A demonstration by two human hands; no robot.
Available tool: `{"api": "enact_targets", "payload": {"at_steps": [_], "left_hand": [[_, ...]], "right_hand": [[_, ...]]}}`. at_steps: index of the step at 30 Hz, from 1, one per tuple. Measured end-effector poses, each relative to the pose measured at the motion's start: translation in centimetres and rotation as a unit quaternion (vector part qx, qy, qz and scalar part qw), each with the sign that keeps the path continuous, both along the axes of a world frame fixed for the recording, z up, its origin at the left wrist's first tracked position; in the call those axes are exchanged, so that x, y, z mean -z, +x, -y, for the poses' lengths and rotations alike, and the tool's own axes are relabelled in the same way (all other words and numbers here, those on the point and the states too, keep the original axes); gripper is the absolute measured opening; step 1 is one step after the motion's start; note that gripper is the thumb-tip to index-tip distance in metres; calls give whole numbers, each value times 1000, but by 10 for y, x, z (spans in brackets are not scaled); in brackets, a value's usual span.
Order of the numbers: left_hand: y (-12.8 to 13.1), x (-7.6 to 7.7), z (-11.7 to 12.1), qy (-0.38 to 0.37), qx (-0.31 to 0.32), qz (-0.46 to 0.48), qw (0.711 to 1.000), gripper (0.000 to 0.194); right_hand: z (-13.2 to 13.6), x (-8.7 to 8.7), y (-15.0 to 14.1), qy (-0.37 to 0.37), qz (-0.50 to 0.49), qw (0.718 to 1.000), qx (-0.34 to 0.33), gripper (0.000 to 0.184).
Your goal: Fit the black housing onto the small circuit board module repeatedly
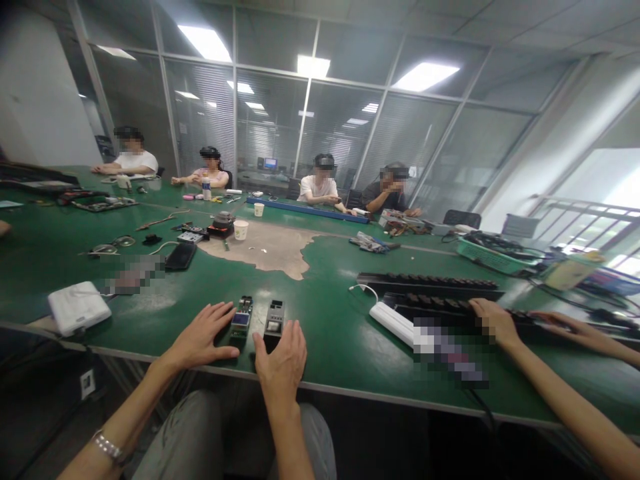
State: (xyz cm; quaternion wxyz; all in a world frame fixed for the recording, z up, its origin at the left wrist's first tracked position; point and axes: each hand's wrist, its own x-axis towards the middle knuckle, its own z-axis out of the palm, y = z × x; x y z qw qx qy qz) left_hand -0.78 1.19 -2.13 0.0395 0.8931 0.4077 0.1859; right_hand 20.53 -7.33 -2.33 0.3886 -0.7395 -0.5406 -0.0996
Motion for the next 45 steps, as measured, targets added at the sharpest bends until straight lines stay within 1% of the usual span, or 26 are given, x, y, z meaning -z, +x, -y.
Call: {"api": "enact_targets", "payload": {"at_steps": [2, 4, 6, 8, 10, 12, 14, 18, 20, 22, 26, 30, 38, 41, 43, 45], "left_hand": [[0, 0, 0, 2, 1, 1, 1000, 96], [0, 0, 0, 1, 2, -1, 1000, 96], [0, 0, 0, 0, 3, -6, 1000, 96], [1, 0, 0, 1, 2, -9, 1000, 95], [1, -1, 0, 1, 4, -12, 1000, 94], [1, -1, 0, 3, 7, -12, 1000, 93], [1, -1, 0, 5, 7, -12, 1000, 94], [1, -3, 1, -2, 4, -13, 1000, 96], [1, -5, 2, -7, 3, -12, 1000, 97], [1, -6, 3, -10, 5, -12, 1000, 98], [0, -6, 3, -14, 6, -11, 1000, 100], [0, -6, 3, -15, 4, -7, 1000, 93], [1, -10, 7, -7, 5, -15, 1000, 82], [1, -9, 7, -8, 2, -16, 1000, 77], [1, -7, 6, -12, -4, -18, 1000, 80], [1, -6, 5, -16, -9, -25, 1000, 84]], "right_hand": [[0, -1, 0, 12, -1, 1000, -1, 87], [0, -5, 0, 6, 0, 1000, 5, 87], [0, -9, 0, -16, 2, 1000, 15, 77], [0, -12, -1, -32, 2, 999, 21, 64], [-1, -15, -2, -29, -6, 999, 21, 55], [-2, -20, -2, -11, -23, 1000, 8, 51], [-5, -28, -3, 13, -47, 999, -15, 50], [-12, -53, -12, 57, -95, 992, -59, 50], [-15, -62, -20, 61, -115, 988, -77, 50], [-19, -67, -28, 52, -128, 986, -90, 48], [-24, -64, -45, 31, -116, 989, -88, 44], [-26, -58, -57, 14, -89, 994, -66, 45], [-26, -61, -70, -32, -50, 998, -36, 49], [-24, -53, -73, -44, -36, 998, -32, 49], [-22, -44, -73, -52, -26, 998, -32, 52], [-20, -35, -74, -60, -20, 997, -32, 58]]}}
